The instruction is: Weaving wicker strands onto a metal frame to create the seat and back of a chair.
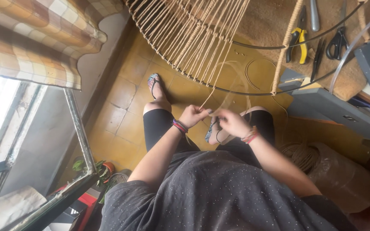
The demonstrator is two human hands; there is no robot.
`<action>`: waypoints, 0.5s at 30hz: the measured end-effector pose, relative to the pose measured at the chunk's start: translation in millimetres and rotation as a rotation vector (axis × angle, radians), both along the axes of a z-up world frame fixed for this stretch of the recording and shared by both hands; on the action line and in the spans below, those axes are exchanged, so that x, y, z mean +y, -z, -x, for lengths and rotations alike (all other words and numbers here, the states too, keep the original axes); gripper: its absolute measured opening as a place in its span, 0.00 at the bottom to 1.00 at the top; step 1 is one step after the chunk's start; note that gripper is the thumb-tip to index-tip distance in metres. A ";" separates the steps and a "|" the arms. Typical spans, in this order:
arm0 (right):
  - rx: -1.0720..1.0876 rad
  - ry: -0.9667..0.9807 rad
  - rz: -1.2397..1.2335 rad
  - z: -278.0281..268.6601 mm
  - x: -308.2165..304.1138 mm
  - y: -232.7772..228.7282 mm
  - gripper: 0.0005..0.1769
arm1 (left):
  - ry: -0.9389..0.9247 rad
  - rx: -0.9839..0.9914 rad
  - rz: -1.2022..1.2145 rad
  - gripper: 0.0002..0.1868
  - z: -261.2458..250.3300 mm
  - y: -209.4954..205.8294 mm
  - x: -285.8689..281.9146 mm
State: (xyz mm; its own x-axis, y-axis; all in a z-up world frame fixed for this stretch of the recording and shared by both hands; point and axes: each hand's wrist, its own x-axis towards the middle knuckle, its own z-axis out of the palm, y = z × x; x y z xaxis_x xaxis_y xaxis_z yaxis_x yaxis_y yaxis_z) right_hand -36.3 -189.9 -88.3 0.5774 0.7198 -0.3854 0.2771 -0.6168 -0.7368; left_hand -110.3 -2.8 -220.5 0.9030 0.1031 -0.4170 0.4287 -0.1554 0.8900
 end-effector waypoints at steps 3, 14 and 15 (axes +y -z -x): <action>0.479 0.388 -0.691 -15.1 -16.5 -10.3 0.27 | 0.166 0.070 -0.836 0.24 -10.4 -23.1 10.9; -0.306 -0.405 0.441 1.0 -51.1 122.9 0.16 | -0.024 0.095 0.450 0.29 -0.6 -23.0 -0.3; -0.246 -0.255 0.170 -0.3 -49.9 105.8 0.19 | -0.069 0.098 0.224 0.25 -4.6 -17.3 0.9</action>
